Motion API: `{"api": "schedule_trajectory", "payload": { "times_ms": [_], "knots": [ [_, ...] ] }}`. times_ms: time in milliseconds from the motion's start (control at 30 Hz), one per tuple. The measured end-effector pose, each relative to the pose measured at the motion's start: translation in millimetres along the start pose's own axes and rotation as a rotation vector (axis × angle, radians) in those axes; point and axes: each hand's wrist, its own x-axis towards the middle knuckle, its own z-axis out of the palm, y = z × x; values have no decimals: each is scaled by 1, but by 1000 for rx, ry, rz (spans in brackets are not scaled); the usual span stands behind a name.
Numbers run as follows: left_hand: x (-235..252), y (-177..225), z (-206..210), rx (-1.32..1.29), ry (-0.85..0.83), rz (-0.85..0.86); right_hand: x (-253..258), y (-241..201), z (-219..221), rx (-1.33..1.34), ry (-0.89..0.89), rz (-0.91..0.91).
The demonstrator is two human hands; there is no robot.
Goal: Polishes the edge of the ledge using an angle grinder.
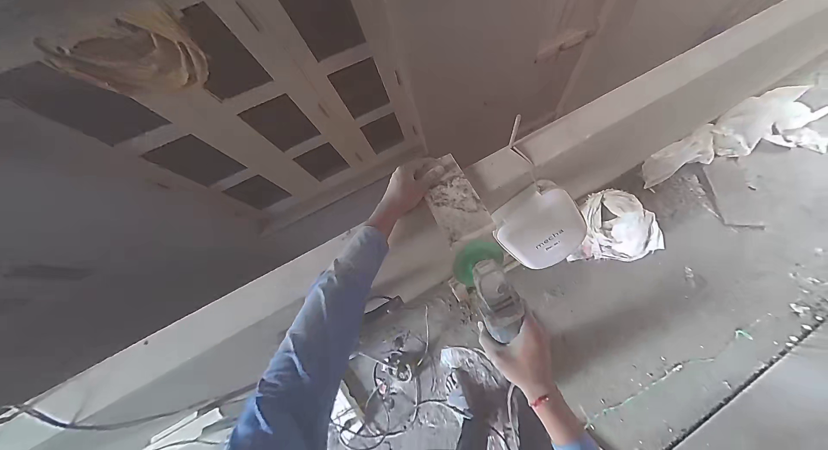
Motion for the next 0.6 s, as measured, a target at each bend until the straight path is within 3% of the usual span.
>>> {"api": "schedule_trajectory", "payload": {
  "times_ms": [200,333,500,600],
  "knots": [
    [-24,34,-6,-12,13,-97,7,-3,7,-7,21,-19],
    [-7,13,-5,6,-6,-28,13,-5,-1,-3,-15,32],
    [-21,26,-7,21,2,-46,22,-9,-25,17,-22,152],
    [-8,11,-6,33,-9,-17,21,-14,-30,-52,-79,149]
  ]
}}
